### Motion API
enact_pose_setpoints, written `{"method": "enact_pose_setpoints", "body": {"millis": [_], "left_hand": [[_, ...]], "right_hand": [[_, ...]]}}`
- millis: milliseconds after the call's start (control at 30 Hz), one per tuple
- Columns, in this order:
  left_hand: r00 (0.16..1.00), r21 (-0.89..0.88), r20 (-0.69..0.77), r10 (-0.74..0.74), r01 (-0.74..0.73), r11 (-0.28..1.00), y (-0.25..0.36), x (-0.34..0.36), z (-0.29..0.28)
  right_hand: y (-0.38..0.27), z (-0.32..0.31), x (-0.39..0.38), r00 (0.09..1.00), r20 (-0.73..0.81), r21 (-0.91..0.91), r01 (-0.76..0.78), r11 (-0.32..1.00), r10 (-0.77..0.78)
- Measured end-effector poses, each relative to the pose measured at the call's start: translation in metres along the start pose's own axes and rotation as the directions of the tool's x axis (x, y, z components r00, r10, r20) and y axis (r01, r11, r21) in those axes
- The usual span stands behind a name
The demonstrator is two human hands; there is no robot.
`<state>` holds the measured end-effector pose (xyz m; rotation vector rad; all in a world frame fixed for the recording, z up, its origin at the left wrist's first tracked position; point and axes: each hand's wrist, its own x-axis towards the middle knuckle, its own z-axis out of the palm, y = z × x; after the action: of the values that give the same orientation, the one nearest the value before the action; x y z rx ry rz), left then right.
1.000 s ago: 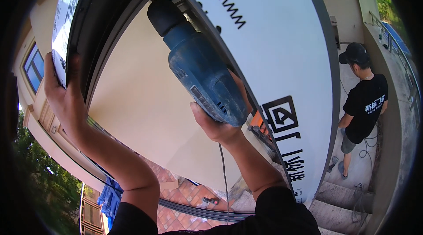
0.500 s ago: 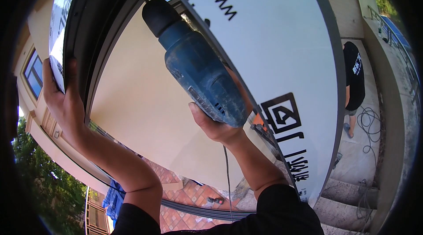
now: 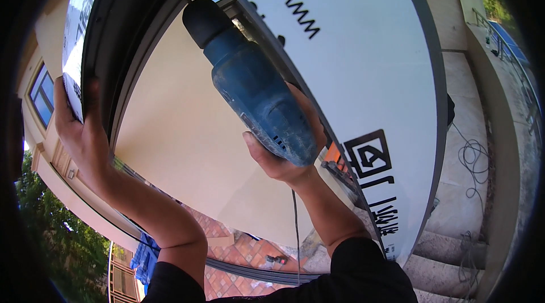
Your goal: The person holds a white metal door frame upright with one hand and uses an electric drill to bore holes into the top segment of the frame.
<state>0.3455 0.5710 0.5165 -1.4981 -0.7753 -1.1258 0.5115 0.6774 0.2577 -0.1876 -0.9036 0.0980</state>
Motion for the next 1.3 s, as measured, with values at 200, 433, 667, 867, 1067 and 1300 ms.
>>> {"method": "enact_pose_setpoints", "body": {"millis": [200,433,667,867,1067,1300], "left_hand": [[1.000,0.017,-0.022,0.009,-0.009,1.000,0.001,-0.002,0.002],[1.000,0.005,-0.028,0.000,0.001,1.000,0.000,-0.002,0.002],[1.000,-0.042,-0.003,-0.022,0.022,0.999,0.002,-0.001,0.000],[0.999,-0.095,-0.005,-0.036,0.036,0.995,0.006,-0.002,0.002],[0.999,-0.079,-0.027,-0.034,0.031,0.996,0.004,-0.003,0.003],[1.000,-0.059,0.003,-0.014,0.014,0.998,0.005,-0.001,0.002]], "right_hand": [[0.018,-0.002,-0.019,0.993,0.047,0.080,-0.111,0.991,0.108],[0.012,-0.001,-0.019,0.990,0.060,0.057,-0.130,0.990,0.126],[0.011,0.001,-0.018,0.984,0.027,0.083,-0.179,0.980,0.177],[0.009,-0.002,-0.017,0.988,0.046,0.025,-0.150,0.988,0.149],[0.015,-0.004,-0.018,0.988,0.051,0.005,-0.144,0.990,0.144],[0.011,-0.004,-0.016,0.986,0.037,0.008,-0.164,0.986,0.164]]}}
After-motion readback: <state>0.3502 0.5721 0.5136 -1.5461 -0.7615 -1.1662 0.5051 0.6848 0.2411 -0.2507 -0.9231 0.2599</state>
